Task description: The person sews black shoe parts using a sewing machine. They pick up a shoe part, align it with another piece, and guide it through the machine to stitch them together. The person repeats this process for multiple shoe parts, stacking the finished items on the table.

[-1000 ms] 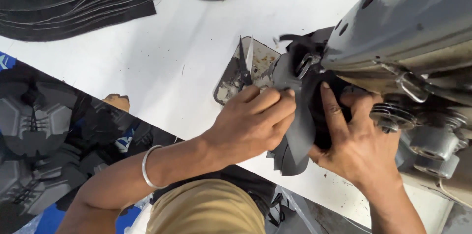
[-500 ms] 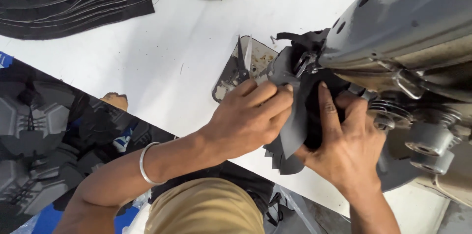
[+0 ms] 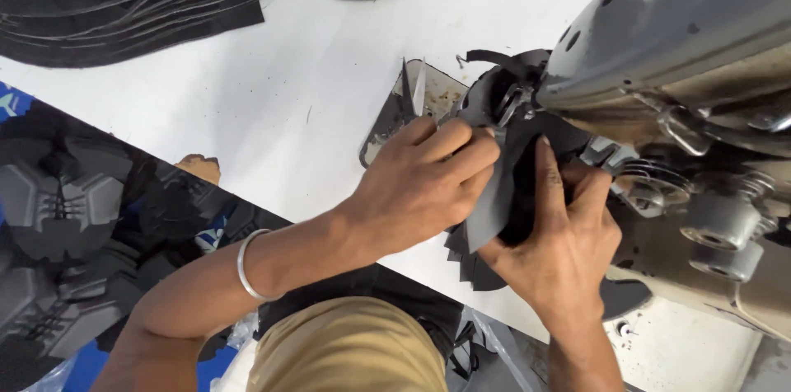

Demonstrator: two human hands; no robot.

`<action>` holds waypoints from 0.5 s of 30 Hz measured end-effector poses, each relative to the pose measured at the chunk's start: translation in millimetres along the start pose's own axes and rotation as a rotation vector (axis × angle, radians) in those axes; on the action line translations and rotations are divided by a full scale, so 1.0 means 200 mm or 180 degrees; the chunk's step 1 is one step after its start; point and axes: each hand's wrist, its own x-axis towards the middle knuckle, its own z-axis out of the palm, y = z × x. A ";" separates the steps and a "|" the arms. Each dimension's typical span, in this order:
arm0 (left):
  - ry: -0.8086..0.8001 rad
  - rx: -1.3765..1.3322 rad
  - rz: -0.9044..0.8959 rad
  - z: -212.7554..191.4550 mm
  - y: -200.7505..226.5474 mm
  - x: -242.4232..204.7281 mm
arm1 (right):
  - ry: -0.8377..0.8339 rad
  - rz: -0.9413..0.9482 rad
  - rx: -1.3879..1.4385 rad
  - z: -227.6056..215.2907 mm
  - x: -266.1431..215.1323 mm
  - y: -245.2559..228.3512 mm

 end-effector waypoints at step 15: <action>-0.0052 0.0061 0.0194 -0.04 -0.04 0.02 | 0.0115 0.0639 0.0117 0.04 -0.04 -0.14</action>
